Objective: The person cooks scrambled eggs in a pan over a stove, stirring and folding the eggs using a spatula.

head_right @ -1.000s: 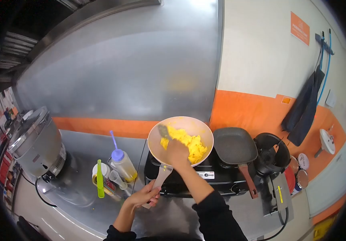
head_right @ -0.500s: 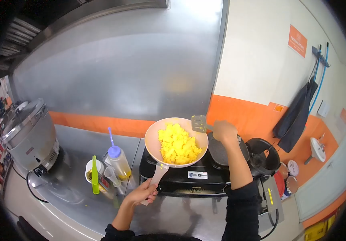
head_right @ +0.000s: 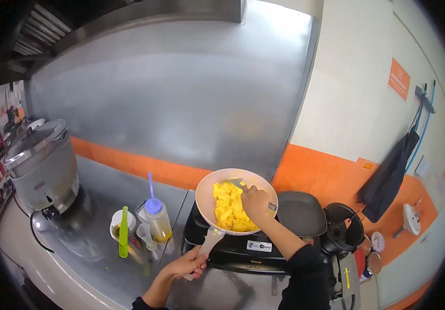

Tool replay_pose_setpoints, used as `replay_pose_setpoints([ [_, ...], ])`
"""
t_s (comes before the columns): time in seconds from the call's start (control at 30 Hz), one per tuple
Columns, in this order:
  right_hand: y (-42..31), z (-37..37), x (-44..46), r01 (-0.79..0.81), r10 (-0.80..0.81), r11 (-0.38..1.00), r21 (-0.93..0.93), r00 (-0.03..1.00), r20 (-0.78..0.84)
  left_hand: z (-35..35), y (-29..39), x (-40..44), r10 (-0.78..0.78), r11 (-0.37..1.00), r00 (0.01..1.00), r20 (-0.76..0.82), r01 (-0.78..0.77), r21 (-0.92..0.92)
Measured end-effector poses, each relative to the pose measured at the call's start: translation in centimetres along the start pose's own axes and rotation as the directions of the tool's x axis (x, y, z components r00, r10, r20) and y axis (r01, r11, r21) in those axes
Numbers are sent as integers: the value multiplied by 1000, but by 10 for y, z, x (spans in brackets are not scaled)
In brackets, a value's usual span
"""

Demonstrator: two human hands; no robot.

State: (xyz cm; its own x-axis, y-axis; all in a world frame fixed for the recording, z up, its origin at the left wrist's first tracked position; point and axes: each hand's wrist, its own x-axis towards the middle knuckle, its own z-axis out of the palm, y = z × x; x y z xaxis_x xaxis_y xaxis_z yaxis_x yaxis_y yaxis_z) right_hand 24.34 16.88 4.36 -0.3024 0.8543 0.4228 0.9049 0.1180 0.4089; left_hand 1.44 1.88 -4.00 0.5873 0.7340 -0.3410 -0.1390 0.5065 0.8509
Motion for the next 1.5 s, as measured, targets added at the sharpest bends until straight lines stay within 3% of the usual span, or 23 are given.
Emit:
replay_pose_setpoints([
  [0.07, 0, -4, -11, 162, -160, 987, -13, 983, 90, 2, 1, -2, -1, 1000, 1000, 2, 1, -26],
  [0.1, 3, -11, -15, 168, -166, 986, -14, 981, 97, 1, 4, -5, 7, 999, 1000, 6, -7, -38],
  [0.17, 14, -36, -24, 155, -149, 987, -27, 974, 170, 1, 6, -6, 15, 998, 1000, 5, -15, -60],
  [0.3, 47, -89, -36, 43, -40, 999, -16, 986, 163, 1, 3, -6, 27, 996, 999, -19, -28, -86],
  [0.53, 77, -12, -26, -94, 94, 996, 1, 989, 110, 5, 6, -11, -5, 991, 1000, -8, 4, -136],
  [0.6, 83, -6, -31, -14, 20, 1000, -23, 955, 297, 5, 6, -10, 5, 989, 1000, -10, -7, -145],
  [0.73, 92, -74, -11, 38, 8, 995, -96, 897, 443, 7, 2, -10, 0, 988, 1000, -23, -4, -156],
  [0.87, 77, -60, -8, 98, -18, 977, -190, 923, 385, 12, 0, -12, 2, 987, 999, -54, -11, -162],
  [0.97, 61, -57, -26, 159, -94, 981, -111, 890, 447, 9, -2, -10, 13, 984, 999, -37, -19, -177],
  [1.03, 54, -92, -44, 245, -195, 968, -58, 876, 442, 9, -3, -10, 26, 983, 999, -41, -33, -178],
  [1.17, 63, -159, -51, 223, -163, 970, -93, 888, 429, 8, -5, -9, 20, 984, 999, -32, -25, -176],
  [1.23, 66, -179, -52, 220, -169, 953, -208, 957, 238, 8, -5, -10, 19, 983, 999, -28, -24, -180],
  [1.3, 65, -200, -46, 232, -181, 952, -199, 952, 246, 8, -5, -11, 20, 983, 999, -32, -26, -183],
  [1.37, 62, -211, -34, 348, -238, 929, -127, 823, 515, 9, -6, -11, 26, 988, 998, -50, -33, -152],
  [1.4, 55, -204, -32, 349, -239, 929, -125, 822, 516, 8, -8, -11, 24, 988, 998, -51, -32, -153],
  [1.47, 38, -174, -27, 462, -275, 881, -100, 674, 685, 6, -12, -10, 28, 987, 999, -35, -33, -158],
  [1.5, 36, -148, -27, 463, -278, 881, -97, 673, 685, 5, -11, -9, 25, 987, 999, -38, -31, -158],
])
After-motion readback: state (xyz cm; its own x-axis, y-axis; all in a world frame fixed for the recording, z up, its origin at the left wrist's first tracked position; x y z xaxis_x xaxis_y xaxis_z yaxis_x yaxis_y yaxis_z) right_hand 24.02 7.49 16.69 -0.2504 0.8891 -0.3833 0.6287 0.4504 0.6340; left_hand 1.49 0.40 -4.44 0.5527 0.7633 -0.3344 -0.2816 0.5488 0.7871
